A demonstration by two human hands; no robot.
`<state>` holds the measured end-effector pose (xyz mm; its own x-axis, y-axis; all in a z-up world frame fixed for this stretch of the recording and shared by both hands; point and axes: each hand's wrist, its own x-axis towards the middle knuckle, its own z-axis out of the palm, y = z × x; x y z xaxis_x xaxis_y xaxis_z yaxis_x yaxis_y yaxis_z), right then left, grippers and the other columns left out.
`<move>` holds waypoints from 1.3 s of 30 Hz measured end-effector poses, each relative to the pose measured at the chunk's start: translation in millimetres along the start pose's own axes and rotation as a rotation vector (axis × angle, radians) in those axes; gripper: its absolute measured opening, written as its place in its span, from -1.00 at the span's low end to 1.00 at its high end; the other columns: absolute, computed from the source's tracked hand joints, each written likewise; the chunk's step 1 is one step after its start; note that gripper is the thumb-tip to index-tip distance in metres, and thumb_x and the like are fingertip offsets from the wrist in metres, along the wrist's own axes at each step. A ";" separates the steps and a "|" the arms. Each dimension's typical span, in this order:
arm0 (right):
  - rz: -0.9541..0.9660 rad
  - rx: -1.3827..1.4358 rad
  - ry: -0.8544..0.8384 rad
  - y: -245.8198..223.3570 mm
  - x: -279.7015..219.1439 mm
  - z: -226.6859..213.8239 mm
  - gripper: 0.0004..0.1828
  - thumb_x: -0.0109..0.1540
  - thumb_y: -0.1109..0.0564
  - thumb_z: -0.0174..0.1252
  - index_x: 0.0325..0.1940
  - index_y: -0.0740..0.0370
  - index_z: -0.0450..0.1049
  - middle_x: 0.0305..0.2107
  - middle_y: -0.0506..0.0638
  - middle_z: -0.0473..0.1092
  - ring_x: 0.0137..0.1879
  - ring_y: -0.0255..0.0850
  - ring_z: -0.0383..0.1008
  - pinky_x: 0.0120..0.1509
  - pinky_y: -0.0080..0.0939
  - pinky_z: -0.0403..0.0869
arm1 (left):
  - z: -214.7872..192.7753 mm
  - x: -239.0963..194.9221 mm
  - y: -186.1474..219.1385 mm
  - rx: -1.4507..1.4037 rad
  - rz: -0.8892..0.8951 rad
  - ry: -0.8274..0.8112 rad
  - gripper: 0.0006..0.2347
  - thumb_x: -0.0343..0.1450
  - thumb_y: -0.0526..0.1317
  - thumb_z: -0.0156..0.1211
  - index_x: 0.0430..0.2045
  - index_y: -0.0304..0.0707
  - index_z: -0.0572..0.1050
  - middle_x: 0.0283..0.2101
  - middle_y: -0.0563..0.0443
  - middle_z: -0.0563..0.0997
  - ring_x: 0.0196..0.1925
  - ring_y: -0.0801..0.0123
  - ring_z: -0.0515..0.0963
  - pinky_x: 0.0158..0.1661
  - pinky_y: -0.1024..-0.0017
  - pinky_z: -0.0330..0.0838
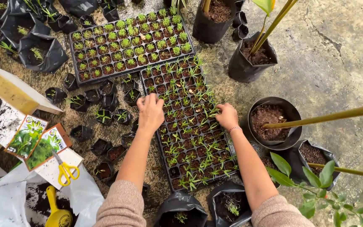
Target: The person handles small seedlings from a tray and places them into black plastic nursery bags. They then use a yellow scoop to fill the bags with soil from a large white sack, preparing the seedlings for growth.
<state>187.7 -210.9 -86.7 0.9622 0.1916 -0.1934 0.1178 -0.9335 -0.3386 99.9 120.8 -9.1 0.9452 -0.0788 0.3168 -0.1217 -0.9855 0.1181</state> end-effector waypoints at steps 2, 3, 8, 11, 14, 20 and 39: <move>-0.010 -0.035 0.002 -4.8 -3.5 -6.9 -0.63 0.12 0.04 0.26 0.03 -0.07 0.60 -0.20 0.04 0.46 0.10 0.07 0.50 0.24 0.09 0.45 | 9.1 7.0 12.7 -0.022 0.008 -0.017 -0.81 0.35 -0.48 0.07 -0.34 -0.13 0.54 -0.19 0.03 0.38 -0.04 0.31 0.43 0.16 0.08 0.09; -0.019 -0.069 0.002 -7.0 -6.5 -9.6 -0.65 0.14 0.02 0.25 0.02 -0.09 0.59 -0.19 0.02 0.46 0.11 0.04 0.49 0.25 0.07 0.44 | 13.9 9.5 19.3 -0.044 0.018 -0.036 -0.79 0.36 -0.48 0.03 -0.33 -0.11 0.53 -0.18 0.03 0.38 -0.03 0.31 0.44 0.17 0.08 0.12; -0.003 0.004 0.019 7.6 3.7 4.3 -0.74 0.20 0.03 0.21 -0.03 -0.04 0.56 -0.20 0.00 0.46 0.12 0.00 0.49 0.27 0.04 0.41 | 19.2 26.2 55.0 -0.096 0.093 -0.026 -0.75 0.38 -0.49 -0.06 -0.30 -0.09 0.53 -0.20 0.05 0.38 -0.05 0.32 0.44 0.14 0.13 0.16; 0.084 0.174 0.074 10.6 -1.2 0.1 -0.82 0.22 0.05 0.20 -0.10 0.03 0.53 -0.24 0.04 0.49 0.08 0.03 0.51 0.22 0.09 0.43 | 34.7 28.8 71.9 -0.070 0.218 0.029 -0.79 0.39 -0.46 -0.06 -0.33 -0.11 0.51 -0.23 0.06 0.37 -0.09 0.32 0.45 0.06 0.23 0.22; 0.238 0.350 0.147 8.3 -8.1 -11.4 -0.83 0.23 0.10 0.18 -0.09 0.05 0.50 -0.24 0.07 0.54 0.07 0.08 0.54 0.16 0.15 0.47 | 62.3 29.0 83.8 -0.077 0.353 0.042 -0.85 0.38 -0.43 0.01 -0.39 -0.13 0.50 -0.27 0.07 0.39 -0.15 0.32 0.47 -0.02 0.31 0.27; 0.334 0.465 0.136 1.2 -22.8 -29.3 -0.80 0.23 0.13 0.16 -0.07 0.03 0.55 -0.26 0.02 0.60 0.05 0.02 0.57 0.10 0.06 0.51 | 68.3 24.2 114.0 0.049 0.449 -0.193 -0.91 0.37 -0.38 0.13 -0.41 -0.19 0.58 -0.30 0.02 0.54 -0.11 0.31 0.45 0.03 0.32 0.23; 0.209 0.417 0.013 18.5 -32.4 -15.2 -0.74 0.19 0.06 0.24 -0.02 -0.08 0.58 -0.23 -0.09 0.61 0.02 -0.10 0.60 0.11 -0.05 0.52 | 66.0 28.5 137.8 -0.087 -0.027 -0.627 -0.76 0.34 -0.30 0.09 -0.15 -0.20 0.58 0.13 -0.04 0.47 0.21 0.18 0.21 0.18 0.18 0.02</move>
<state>162.5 -239.0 -72.7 0.9581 0.0059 -0.2865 -0.1854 -0.7494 -0.6356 130.0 -27.1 -45.9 0.9430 -0.1529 -0.2955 -0.0945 -0.9747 0.2027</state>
